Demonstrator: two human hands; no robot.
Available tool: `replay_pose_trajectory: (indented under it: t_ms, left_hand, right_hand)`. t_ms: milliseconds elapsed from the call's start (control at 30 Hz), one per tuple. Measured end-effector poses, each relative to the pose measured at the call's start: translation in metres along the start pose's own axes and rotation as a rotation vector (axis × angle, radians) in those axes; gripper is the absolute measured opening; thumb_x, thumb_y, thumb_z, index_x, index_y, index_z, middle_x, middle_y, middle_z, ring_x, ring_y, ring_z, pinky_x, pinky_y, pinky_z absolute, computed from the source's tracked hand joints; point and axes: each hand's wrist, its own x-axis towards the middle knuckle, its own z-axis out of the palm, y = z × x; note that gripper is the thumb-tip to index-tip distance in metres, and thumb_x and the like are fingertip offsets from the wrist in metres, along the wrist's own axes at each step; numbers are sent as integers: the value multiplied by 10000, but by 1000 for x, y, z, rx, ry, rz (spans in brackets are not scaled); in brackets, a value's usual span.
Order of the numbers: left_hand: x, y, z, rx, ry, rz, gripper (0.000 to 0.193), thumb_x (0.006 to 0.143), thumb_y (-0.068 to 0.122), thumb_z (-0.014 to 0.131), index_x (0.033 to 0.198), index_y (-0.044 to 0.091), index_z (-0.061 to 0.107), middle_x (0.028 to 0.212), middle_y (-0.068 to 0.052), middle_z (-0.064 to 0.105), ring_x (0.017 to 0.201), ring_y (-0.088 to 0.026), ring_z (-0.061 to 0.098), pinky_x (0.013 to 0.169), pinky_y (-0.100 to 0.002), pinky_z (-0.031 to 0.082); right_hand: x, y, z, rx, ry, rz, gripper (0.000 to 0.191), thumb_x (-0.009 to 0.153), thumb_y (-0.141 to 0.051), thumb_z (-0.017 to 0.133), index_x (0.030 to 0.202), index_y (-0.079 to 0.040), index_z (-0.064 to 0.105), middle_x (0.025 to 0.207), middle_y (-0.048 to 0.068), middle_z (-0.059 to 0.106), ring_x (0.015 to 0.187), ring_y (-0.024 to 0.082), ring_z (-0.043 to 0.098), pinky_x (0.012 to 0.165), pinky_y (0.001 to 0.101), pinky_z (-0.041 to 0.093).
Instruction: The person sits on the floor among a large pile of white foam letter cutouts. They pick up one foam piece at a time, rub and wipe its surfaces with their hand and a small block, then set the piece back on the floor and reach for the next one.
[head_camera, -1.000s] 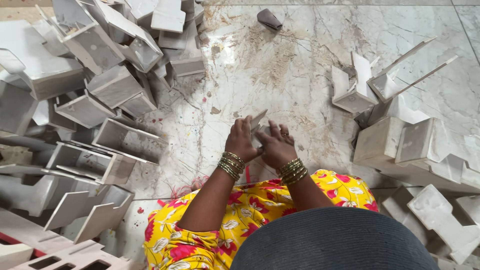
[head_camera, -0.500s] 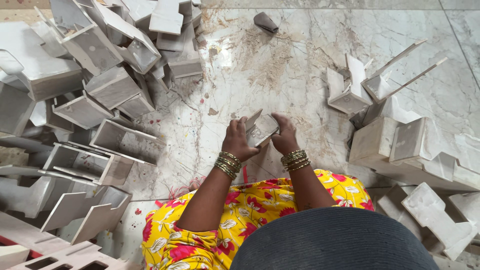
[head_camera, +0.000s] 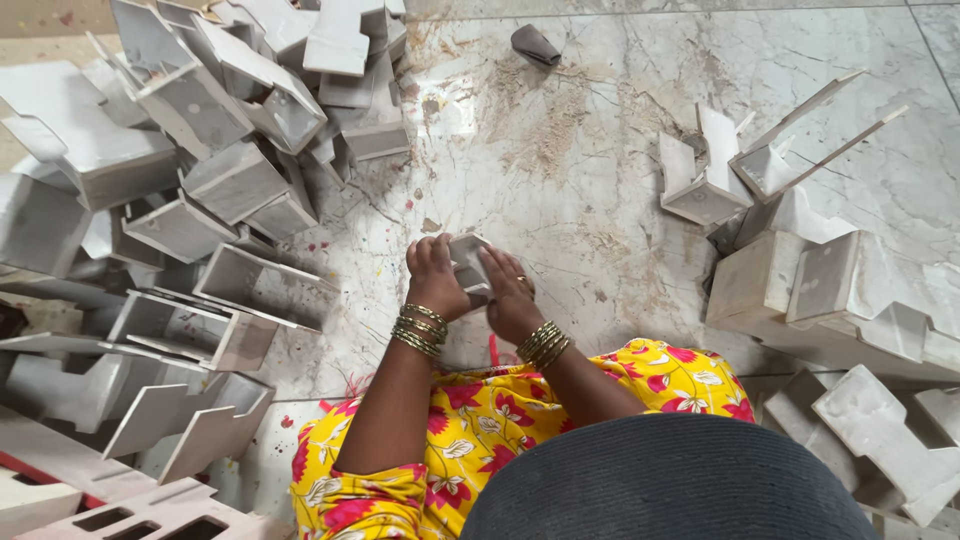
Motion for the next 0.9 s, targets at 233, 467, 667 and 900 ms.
replay_pose_trajectory:
  t_ms: [233, 467, 667, 900]
  left_hand:
    - [-2, 11, -6, -186, -11, -29, 1276, 430, 462, 1026, 1453, 112, 350, 1445, -183, 343, 1374, -386, 342, 1146, -454, 362]
    - [-5, 6, -9, -311, 0, 49, 1212, 421, 496, 997, 1421, 130, 420, 1379, -151, 450, 1316, -355, 470, 1134, -459, 432]
    - [-6, 19, 13, -261, 45, 265, 1225, 463, 590, 1000, 1432, 122, 414, 1409, -188, 431, 1359, -419, 406, 1140, -521, 384]
    - [-20, -10, -18, -151, -214, -49, 1329, 537, 598, 955, 1578, 226, 218, 1609, -191, 201, 1481, -396, 293, 1190, -470, 330]
  right_hand:
    - [14, 27, -23, -284, -298, 459, 760, 891, -6, 455, 1600, -266, 364, 1607, 116, 440, 1435, 351, 472, 1212, 510, 353]
    - [35, 43, -37, -78, 70, 249, 884, 747, -4, 565, 1572, -242, 357, 1491, 179, 436, 1317, 391, 473, 1150, 507, 334]
    - [31, 61, -29, 198, -98, 262, 807, 819, -107, 662, 1561, -206, 362, 1283, 137, 640, 1069, 283, 649, 878, 403, 514]
    - [9, 54, -1, 580, -195, 658, 560, 883, -138, 726, 1394, -73, 506, 998, 127, 665, 792, 198, 662, 607, 345, 591]
